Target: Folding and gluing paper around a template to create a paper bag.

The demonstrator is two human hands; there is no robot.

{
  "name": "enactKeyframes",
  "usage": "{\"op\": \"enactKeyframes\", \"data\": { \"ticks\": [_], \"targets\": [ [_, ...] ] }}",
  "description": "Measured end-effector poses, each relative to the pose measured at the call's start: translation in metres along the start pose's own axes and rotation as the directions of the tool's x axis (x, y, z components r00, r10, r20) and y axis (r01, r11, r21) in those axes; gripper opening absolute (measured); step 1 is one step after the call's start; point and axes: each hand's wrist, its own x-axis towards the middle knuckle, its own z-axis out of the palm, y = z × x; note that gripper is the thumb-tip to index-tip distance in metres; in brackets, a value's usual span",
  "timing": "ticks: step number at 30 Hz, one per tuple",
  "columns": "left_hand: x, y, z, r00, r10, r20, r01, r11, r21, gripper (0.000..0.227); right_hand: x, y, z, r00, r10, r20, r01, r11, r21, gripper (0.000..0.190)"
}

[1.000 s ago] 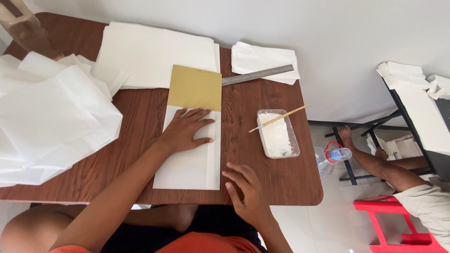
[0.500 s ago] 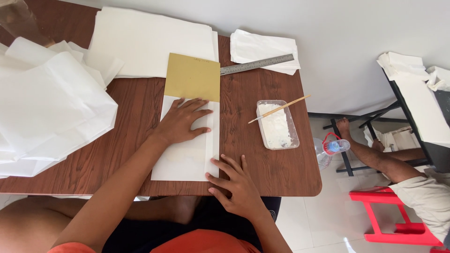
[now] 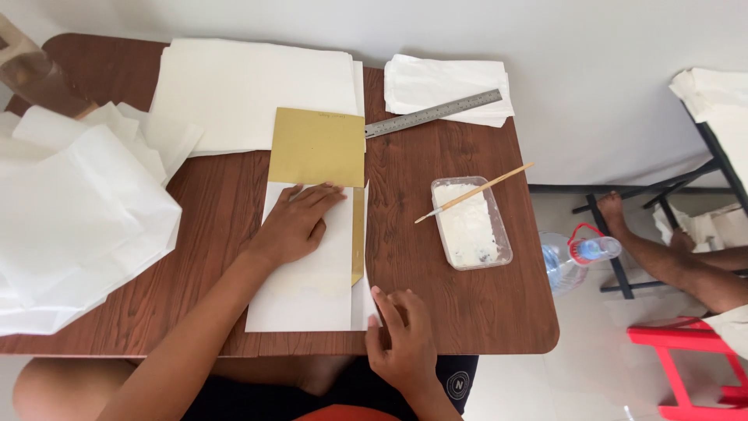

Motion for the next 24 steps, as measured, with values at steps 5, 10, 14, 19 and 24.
{"op": "enactKeyframes", "data": {
  "ticks": [5,10,14,19,24],
  "targets": [
    [-0.001,0.006,-0.005,0.999,0.018,0.027,-0.019,0.999,0.041,0.054,0.000,0.002,0.000,0.983,0.183,0.011,-0.179,0.971,-0.160,0.055],
    [0.008,0.018,-0.007,0.999,-0.002,0.049,-0.008,0.978,0.207,0.040,0.012,0.002,-0.013,0.958,0.273,0.087,-0.257,0.953,-0.163,0.041],
    [0.017,0.038,0.005,0.999,0.020,0.035,-0.033,0.909,0.415,0.050,0.025,0.005,-0.023,0.954,0.267,0.134,-0.243,0.954,-0.174,0.028],
    [0.025,0.048,0.017,0.997,0.072,0.035,-0.076,0.717,0.693,0.075,0.059,0.051,-0.054,0.924,0.381,0.038,-0.382,0.923,0.054,0.012],
    [0.032,0.065,0.003,0.968,-0.131,0.213,-0.036,0.770,0.638,0.072,0.124,0.153,-0.093,0.726,0.687,-0.028,-0.674,0.703,-0.226,0.032]
  ]
}}
